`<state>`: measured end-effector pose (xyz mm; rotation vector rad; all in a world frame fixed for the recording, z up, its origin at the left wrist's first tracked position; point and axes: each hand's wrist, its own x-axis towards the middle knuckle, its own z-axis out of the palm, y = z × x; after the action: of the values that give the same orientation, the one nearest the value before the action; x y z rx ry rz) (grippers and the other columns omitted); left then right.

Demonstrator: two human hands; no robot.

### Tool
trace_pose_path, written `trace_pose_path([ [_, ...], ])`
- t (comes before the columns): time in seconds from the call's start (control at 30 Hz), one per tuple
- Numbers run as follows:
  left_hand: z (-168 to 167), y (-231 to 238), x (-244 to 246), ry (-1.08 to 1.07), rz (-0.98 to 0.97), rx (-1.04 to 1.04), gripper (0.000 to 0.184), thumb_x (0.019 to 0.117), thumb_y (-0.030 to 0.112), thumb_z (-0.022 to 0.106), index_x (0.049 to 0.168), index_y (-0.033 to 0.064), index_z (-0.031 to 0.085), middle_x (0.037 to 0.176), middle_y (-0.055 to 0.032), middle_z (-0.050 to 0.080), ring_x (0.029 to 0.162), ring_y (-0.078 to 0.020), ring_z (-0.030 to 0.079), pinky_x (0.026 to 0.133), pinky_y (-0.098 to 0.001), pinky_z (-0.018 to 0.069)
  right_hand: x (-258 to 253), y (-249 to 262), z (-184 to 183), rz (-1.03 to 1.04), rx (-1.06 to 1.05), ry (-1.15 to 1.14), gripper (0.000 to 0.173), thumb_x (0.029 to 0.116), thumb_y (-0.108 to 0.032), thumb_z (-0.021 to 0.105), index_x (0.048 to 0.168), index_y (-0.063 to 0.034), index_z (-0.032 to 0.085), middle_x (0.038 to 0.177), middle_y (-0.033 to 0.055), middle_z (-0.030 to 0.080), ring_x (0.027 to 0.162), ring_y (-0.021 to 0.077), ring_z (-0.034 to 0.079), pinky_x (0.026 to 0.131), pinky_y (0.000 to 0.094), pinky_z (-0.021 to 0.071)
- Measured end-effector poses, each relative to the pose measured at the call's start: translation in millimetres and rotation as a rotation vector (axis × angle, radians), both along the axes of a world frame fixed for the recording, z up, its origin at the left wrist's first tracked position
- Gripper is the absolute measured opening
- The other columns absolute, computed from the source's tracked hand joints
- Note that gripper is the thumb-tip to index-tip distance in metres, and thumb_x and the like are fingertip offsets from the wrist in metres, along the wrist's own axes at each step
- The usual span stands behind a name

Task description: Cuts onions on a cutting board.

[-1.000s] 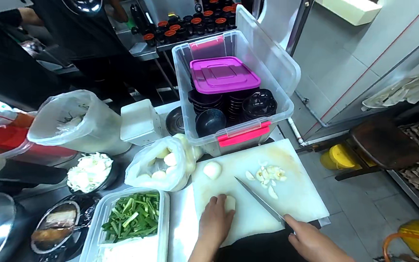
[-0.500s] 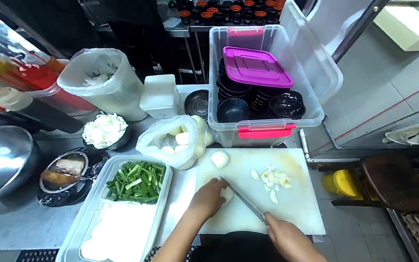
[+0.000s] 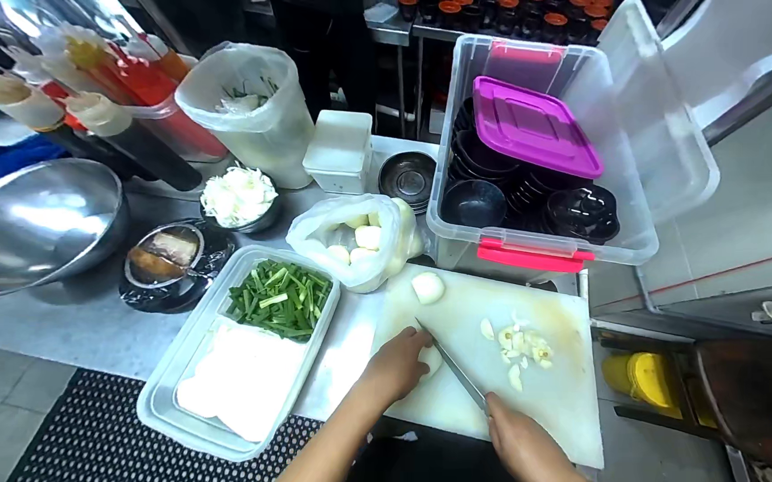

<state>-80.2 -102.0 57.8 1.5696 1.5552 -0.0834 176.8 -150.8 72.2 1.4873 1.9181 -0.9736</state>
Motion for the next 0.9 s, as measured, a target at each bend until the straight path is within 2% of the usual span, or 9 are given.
trace_pose_path([
  [0.13, 0.5, -1.4, 0.7, -0.002, 0.043, -0.003, 0.040, 0.0963, 0.024, 0.069, 0.135, 0.0180, 0.061, 0.131, -0.0096, 0.060, 0.117, -0.0267, 0.063, 0.100, -0.0480, 0.0546, -17.6, 25.6, -5.2, 0.045, 0.032, 0.010, 0.038, 0.1075, -0.026, 0.042, 0.144, -0.0160, 0.044, 0.096, 0.0164, 0.071, 0.091, 0.0379, 0.073, 0.077, 0.0556, 0.0591],
  [0.37, 0.9, -14.6, 11.9, -0.023, 0.179, 0.002, 0.040, 0.0967, 0.024, 0.069, 0.135, 0.0164, 0.061, 0.131, -0.0116, 0.060, 0.117, -0.0279, 0.063, 0.101, -0.0487, 0.0537, 25.4, 30.3, 31.0, 0.181, 0.024, 0.032, 0.036, 0.1066, -0.025, 0.045, 0.140, -0.0108, 0.049, 0.089, 0.0189, 0.072, 0.085, 0.0406, 0.073, 0.073, 0.0573, 0.0581],
  [0.47, 0.2, -21.6, 18.1, -0.009, 0.235, 0.021, 0.039, 0.0970, 0.024, 0.068, 0.135, 0.0182, 0.062, 0.133, -0.0095, 0.060, 0.117, -0.0258, 0.064, 0.101, -0.0467, 0.0541, 24.9, 36.5, 19.0, 0.224, 0.030, 0.027, 0.036, 0.1068, -0.026, 0.045, 0.140, -0.0127, 0.049, 0.089, 0.0182, 0.071, 0.084, 0.0397, 0.073, 0.072, 0.0569, 0.0584],
  [0.57, -1.2, -27.2, 20.8, -0.001, 0.276, 0.048, 0.039, 0.0971, 0.023, 0.067, 0.135, 0.0198, 0.062, 0.133, -0.0080, 0.060, 0.118, -0.0239, 0.063, 0.102, -0.0453, 0.0537, -0.5, 51.1, -3.7, 0.229, 0.014, 0.037, 0.040, 0.1074, -0.024, 0.042, 0.146, -0.0157, 0.044, 0.097, 0.0180, 0.071, 0.091, 0.0390, 0.073, 0.077, 0.0570, 0.0588],
  [0.67, -3.1, -30.6, 23.4, 0.009, 0.302, 0.065, 0.038, 0.0971, 0.024, 0.067, 0.135, 0.0201, 0.062, 0.133, -0.0067, 0.061, 0.117, -0.0226, 0.064, 0.101, -0.0446, 0.0544, -16.1, 63.6, 3.9, 0.264, 0.000, 0.010, 0.039, 0.1085, -0.025, 0.040, 0.147, -0.0170, 0.042, 0.099, 0.0170, 0.071, 0.094, 0.0380, 0.073, 0.079, 0.0552, 0.0587],
  [0.8, -3.0, -32.4, 24.2, 0.002, 0.331, 0.087, 0.036, 0.0969, 0.023, 0.067, 0.133, 0.0175, 0.063, 0.133, -0.0078, 0.061, 0.117, -0.0235, 0.064, 0.101, -0.0453, 0.0540, 3.7, 57.2, 25.3, 0.275, 0.016, 0.021, 0.037, 0.1083, -0.025, 0.042, 0.143, -0.0146, 0.045, 0.094, 0.0173, 0.071, 0.089, 0.0382, 0.073, 0.076, 0.0552, 0.0585],
  [0.9, -5.1, -34.7, 26.1, -0.001, 0.356, 0.103, 0.036, 0.0963, 0.023, 0.068, 0.132, 0.0188, 0.065, 0.132, -0.0070, 0.062, 0.117, -0.0231, 0.064, 0.101, -0.0457, 0.0542, 7.4, 50.8, 12.6, 0.289, 0.031, 0.010, 0.037, 0.1075, -0.023, 0.043, 0.144, -0.0147, 0.044, 0.095, 0.0172, 0.072, 0.089, 0.0381, 0.073, 0.076, 0.0555, 0.0591],
])
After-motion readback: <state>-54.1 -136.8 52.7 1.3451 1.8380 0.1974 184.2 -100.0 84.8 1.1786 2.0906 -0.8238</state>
